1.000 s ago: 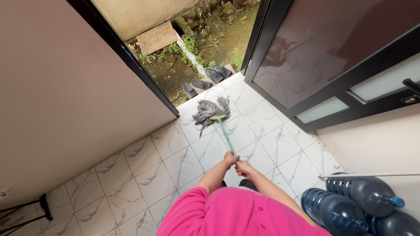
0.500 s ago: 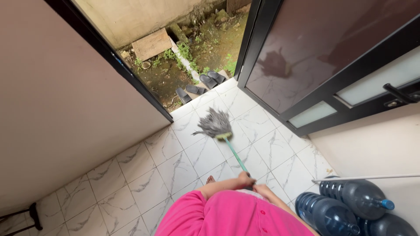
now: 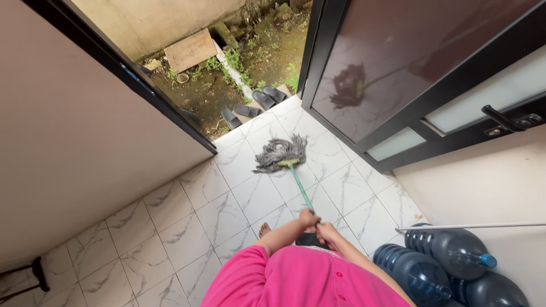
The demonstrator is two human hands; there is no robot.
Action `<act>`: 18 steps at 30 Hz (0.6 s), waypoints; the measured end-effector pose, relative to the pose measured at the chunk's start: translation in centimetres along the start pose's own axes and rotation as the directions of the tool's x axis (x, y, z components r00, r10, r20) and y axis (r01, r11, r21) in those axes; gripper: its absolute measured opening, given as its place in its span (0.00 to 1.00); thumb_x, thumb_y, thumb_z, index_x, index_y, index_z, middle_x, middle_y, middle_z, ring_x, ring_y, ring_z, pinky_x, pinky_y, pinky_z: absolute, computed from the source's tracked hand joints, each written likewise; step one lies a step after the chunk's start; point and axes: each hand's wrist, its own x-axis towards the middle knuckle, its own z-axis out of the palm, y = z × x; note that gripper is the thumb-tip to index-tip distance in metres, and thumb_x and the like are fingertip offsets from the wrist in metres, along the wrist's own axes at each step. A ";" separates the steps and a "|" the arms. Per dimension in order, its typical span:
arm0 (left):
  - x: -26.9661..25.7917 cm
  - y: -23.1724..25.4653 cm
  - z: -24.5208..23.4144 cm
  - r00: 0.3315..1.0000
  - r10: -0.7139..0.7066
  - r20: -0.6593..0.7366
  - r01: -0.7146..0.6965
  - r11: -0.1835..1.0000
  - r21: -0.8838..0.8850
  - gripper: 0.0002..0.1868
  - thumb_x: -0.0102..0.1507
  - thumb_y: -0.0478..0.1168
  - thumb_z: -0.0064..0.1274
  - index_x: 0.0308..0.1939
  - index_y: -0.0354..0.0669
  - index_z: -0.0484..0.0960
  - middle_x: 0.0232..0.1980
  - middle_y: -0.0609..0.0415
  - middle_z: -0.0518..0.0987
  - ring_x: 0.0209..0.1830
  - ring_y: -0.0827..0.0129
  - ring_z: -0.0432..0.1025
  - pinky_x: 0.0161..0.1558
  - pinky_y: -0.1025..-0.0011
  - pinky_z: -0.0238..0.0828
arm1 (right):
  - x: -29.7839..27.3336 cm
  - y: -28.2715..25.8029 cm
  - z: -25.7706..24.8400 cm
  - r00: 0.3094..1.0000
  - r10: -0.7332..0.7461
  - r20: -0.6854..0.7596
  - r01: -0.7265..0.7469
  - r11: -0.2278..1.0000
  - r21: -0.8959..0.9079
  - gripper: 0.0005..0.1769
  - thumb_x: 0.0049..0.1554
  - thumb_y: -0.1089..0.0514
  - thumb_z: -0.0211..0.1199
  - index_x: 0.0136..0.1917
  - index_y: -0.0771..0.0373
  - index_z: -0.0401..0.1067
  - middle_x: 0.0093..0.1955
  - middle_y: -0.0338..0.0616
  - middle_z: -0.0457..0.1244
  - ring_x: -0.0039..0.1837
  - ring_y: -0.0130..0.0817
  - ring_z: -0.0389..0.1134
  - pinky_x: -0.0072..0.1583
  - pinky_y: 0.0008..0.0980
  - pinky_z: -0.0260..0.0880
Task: Mopping the tiled floor in an entryway area.
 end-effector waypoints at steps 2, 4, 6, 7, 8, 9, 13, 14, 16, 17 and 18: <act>2.0 0.7 -0.6 1.000 0.004 -0.013 -0.004 0.999 -0.047 0.32 0.51 0.47 0.69 0.53 0.29 0.82 0.51 0.37 0.84 0.50 0.55 0.80 0.53 0.63 0.77 | 1.3 -2.1 -0.3 1.000 -0.010 0.014 0.010 0.999 0.053 0.16 0.64 0.56 0.49 0.36 0.63 0.64 0.29 0.37 0.55 0.27 0.28 0.53 0.28 0.30 0.48; 3.6 1.6 -0.9 1.000 0.006 -0.025 -0.009 0.996 -0.091 0.31 0.52 0.47 0.68 0.52 0.28 0.82 0.49 0.36 0.84 0.49 0.55 0.81 0.51 0.63 0.77 | 2.7 -3.8 -0.9 0.999 -0.022 0.029 0.018 0.994 0.107 0.15 0.65 0.57 0.49 0.37 0.63 0.64 0.30 0.37 0.55 0.28 0.26 0.52 0.29 0.29 0.48; 4.0 1.9 -0.6 0.995 0.026 -0.091 -0.036 0.994 -0.103 0.30 0.54 0.47 0.66 0.53 0.27 0.82 0.49 0.35 0.84 0.49 0.53 0.81 0.51 0.62 0.77 | 3.7 -4.2 -1.4 0.998 -0.020 0.060 0.010 0.986 0.166 0.15 0.66 0.56 0.48 0.38 0.63 0.63 0.32 0.37 0.55 0.29 0.25 0.52 0.29 0.28 0.49; 4.2 2.3 -0.4 0.995 0.028 -0.092 -0.037 0.994 -0.104 0.30 0.54 0.47 0.66 0.53 0.27 0.82 0.49 0.35 0.84 0.49 0.53 0.81 0.51 0.62 0.77 | 3.8 -4.4 -1.8 0.998 -0.021 0.060 0.011 0.986 0.164 0.15 0.66 0.56 0.48 0.38 0.63 0.63 0.32 0.37 0.55 0.29 0.25 0.52 0.29 0.28 0.49; 4.3 2.7 -0.3 0.992 0.040 -0.123 -0.053 0.993 -0.109 0.31 0.53 0.47 0.67 0.54 0.28 0.81 0.50 0.35 0.83 0.49 0.53 0.80 0.52 0.63 0.77 | 3.8 -4.6 -2.1 0.998 -0.004 0.060 -0.007 0.984 0.177 0.15 0.66 0.56 0.48 0.38 0.62 0.63 0.31 0.36 0.55 0.29 0.24 0.52 0.29 0.28 0.49; 4.3 2.8 -0.1 0.987 0.051 -0.152 -0.068 0.992 -0.109 0.32 0.53 0.47 0.68 0.55 0.30 0.80 0.51 0.36 0.83 0.50 0.53 0.80 0.52 0.63 0.77 | 3.7 -4.5 -2.4 0.998 0.015 0.062 -0.026 0.981 0.194 0.16 0.66 0.55 0.48 0.38 0.61 0.63 0.31 0.36 0.55 0.29 0.24 0.51 0.29 0.27 0.49; 1.3 3.1 2.3 0.996 0.040 -0.083 -0.044 0.998 -0.037 0.30 0.51 0.48 0.69 0.51 0.33 0.82 0.50 0.38 0.83 0.50 0.53 0.80 0.53 0.63 0.77 | 0.0 -1.3 -3.7 0.997 0.071 -0.030 -0.068 0.995 0.078 0.19 0.65 0.52 0.50 0.34 0.61 0.63 0.26 0.38 0.54 0.26 0.28 0.50 0.28 0.32 0.45; 0.5 3.2 3.3 0.999 0.031 -0.029 -0.030 0.999 0.023 0.29 0.51 0.50 0.68 0.50 0.35 0.84 0.50 0.39 0.85 0.50 0.54 0.81 0.53 0.64 0.77 | 0.1 0.5 -4.8 0.998 0.048 -0.041 -0.047 0.998 0.038 0.21 0.64 0.51 0.50 0.31 0.61 0.62 0.23 0.40 0.53 0.24 0.31 0.50 0.28 0.35 0.43; -1.9 3.2 4.8 1.000 0.015 0.026 -0.018 0.996 0.091 0.28 0.51 0.51 0.67 0.48 0.36 0.86 0.49 0.39 0.86 0.50 0.55 0.82 0.54 0.64 0.78 | 1.0 5.3 -7.8 0.998 0.027 -0.049 -0.027 1.000 0.004 0.24 0.63 0.50 0.51 0.28 0.61 0.60 0.20 0.42 0.53 0.22 0.34 0.50 0.27 0.38 0.41; -3.5 3.4 5.4 0.996 0.033 0.082 -0.048 0.981 0.190 0.26 0.52 0.53 0.67 0.47 0.39 0.88 0.50 0.40 0.85 0.57 0.51 0.75 0.61 0.62 0.70 | 1.7 8.3 -10.0 0.995 -0.094 0.015 0.095 0.976 -0.195 0.21 0.62 0.50 0.52 0.30 0.62 0.65 0.24 0.40 0.58 0.26 0.32 0.56 0.31 0.35 0.50; -5.1 3.7 6.0 0.989 0.044 0.140 -0.082 0.955 0.285 0.25 0.54 0.56 0.68 0.46 0.42 0.91 0.51 0.40 0.85 0.64 0.47 0.69 0.67 0.59 0.63 | 2.5 11.3 -12.2 0.975 -0.198 0.101 0.222 0.899 -0.378 0.19 0.61 0.50 0.54 0.33 0.62 0.70 0.28 0.39 0.64 0.31 0.30 0.62 0.35 0.32 0.58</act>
